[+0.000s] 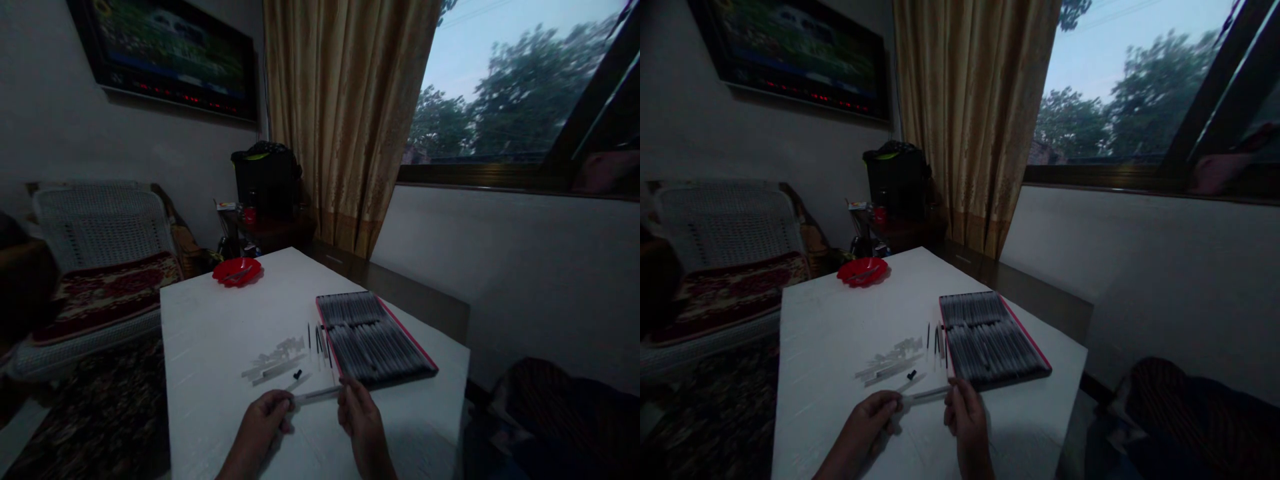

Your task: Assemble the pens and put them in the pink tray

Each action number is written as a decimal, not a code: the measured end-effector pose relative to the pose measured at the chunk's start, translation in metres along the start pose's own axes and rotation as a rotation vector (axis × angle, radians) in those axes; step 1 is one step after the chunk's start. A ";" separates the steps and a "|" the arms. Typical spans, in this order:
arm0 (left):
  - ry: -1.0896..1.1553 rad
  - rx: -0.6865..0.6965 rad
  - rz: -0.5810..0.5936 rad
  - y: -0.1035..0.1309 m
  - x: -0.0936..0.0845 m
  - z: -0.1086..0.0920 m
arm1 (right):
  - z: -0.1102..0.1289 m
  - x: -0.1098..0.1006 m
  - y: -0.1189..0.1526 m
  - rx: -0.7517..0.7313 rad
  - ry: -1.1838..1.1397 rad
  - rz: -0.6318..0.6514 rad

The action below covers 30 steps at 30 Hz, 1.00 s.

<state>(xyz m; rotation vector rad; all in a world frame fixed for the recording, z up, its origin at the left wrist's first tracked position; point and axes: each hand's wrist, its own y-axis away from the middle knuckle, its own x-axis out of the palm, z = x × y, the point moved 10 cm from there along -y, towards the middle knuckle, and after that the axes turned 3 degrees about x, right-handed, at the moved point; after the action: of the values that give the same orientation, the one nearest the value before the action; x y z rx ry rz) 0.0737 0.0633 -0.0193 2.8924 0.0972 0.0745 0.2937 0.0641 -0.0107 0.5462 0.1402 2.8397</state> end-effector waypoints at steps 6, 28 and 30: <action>-0.015 0.000 -0.031 0.000 -0.003 -0.001 | 0.003 -0.003 0.000 -0.036 0.146 -0.072; -0.016 0.058 -0.016 -0.004 -0.026 -0.012 | 0.012 0.017 0.008 -0.201 0.484 0.101; -0.003 0.041 -0.016 -0.003 -0.025 -0.011 | 0.012 0.019 0.009 -0.210 0.469 0.141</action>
<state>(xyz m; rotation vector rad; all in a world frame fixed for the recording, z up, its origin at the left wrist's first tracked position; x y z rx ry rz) 0.0478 0.0674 -0.0101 2.9326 0.1229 0.0666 0.2788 0.0611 0.0083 -0.1641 -0.1188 3.0169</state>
